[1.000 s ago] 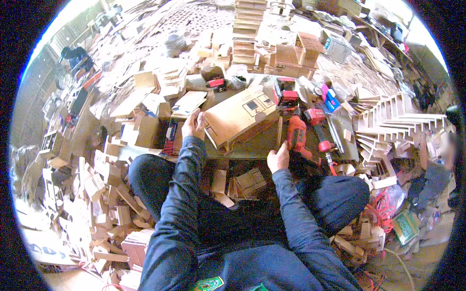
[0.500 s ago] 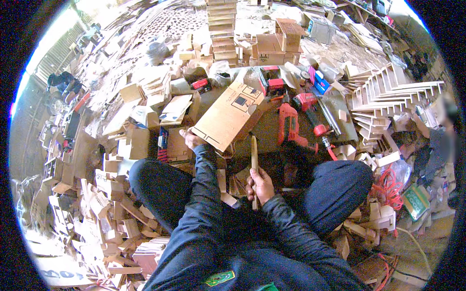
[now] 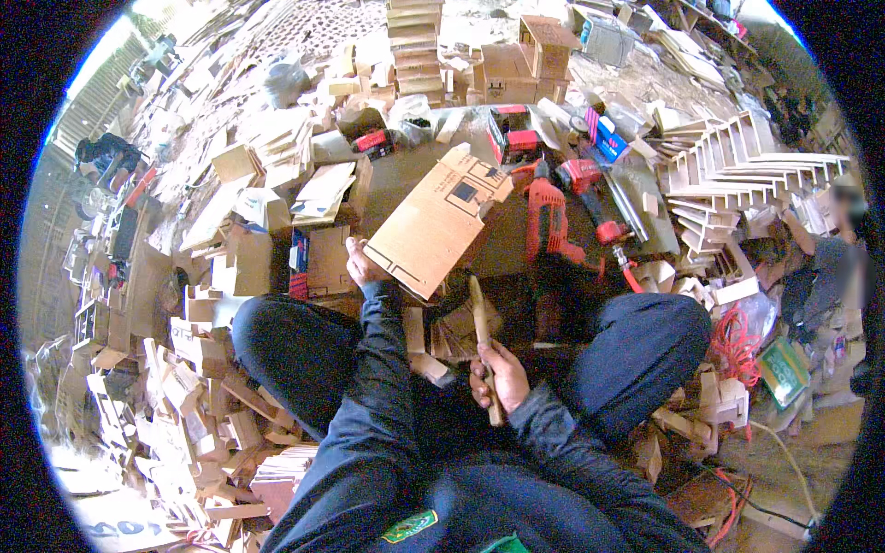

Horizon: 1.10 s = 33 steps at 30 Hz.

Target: The person sits on the floor and assembles a small wooden box. They use a hammer to tap the joints together and a nail gun to fasten the pieces. The person repeatedly adjusts the box and checks the alignment of the sides.

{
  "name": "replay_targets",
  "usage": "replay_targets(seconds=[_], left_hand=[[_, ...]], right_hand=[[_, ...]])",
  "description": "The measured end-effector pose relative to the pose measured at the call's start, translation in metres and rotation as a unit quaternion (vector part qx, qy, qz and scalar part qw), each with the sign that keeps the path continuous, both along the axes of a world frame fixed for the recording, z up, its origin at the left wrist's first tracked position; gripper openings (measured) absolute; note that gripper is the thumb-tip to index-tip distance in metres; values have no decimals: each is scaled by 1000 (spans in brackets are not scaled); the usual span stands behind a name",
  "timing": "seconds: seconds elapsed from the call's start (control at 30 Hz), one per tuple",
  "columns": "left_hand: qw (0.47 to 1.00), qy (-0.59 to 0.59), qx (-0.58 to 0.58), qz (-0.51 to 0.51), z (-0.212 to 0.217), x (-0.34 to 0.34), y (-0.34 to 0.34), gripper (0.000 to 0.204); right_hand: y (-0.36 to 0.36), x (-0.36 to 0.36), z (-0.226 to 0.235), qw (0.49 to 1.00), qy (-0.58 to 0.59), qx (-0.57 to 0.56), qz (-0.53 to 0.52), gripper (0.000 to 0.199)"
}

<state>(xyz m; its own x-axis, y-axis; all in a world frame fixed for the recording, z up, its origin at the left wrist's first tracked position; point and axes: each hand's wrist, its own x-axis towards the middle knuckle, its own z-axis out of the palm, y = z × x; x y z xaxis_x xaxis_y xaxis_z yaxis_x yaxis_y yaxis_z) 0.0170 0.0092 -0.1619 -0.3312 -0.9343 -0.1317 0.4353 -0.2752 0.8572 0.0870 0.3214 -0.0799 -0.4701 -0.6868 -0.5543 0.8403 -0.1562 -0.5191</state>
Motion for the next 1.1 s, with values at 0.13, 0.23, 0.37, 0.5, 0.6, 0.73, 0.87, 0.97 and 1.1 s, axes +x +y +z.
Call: replay_targets(seconds=[0.13, 0.23, 0.37, 0.5, 0.6, 0.73, 0.87, 0.97, 1.1], left_hand=[[989, -70, -131, 16, -6, 14, 13, 52], [987, -83, -139, -7, -13, 12, 9, 50], [985, -66, -161, 12, -17, 6, 0, 47], [970, -103, -220, -3, -14, 1, 15, 48], [989, 119, -2, -82, -5, -6, 26, 34], [996, 30, -75, -36, -3, 2, 22, 31], [994, 98, -32, -45, -15, 7, 12, 33], [992, 22, -116, -48, -7, 10, 4, 35], [935, -43, -325, -134, 51, 23, -8, 28]], right_hand=[[18, 14, -4, 979, -181, 87, -29, 20], [18, 9, 8, 945, -290, 146, -38, 22], [5, 15, 59, 994, -102, -50, -10, 27], [13, 28, 100, 985, 70, -114, 107, 45], [19, 35, 95, 997, 4, 54, 48, 38], [47, 39, 70, 992, 39, 95, 72, 33], [54, 34, 56, 994, -11, 100, 52, 33], [47, 27, 56, 993, -10, 109, 37, 32], [38, 7, 60, 996, 3, 93, 6, 10]])
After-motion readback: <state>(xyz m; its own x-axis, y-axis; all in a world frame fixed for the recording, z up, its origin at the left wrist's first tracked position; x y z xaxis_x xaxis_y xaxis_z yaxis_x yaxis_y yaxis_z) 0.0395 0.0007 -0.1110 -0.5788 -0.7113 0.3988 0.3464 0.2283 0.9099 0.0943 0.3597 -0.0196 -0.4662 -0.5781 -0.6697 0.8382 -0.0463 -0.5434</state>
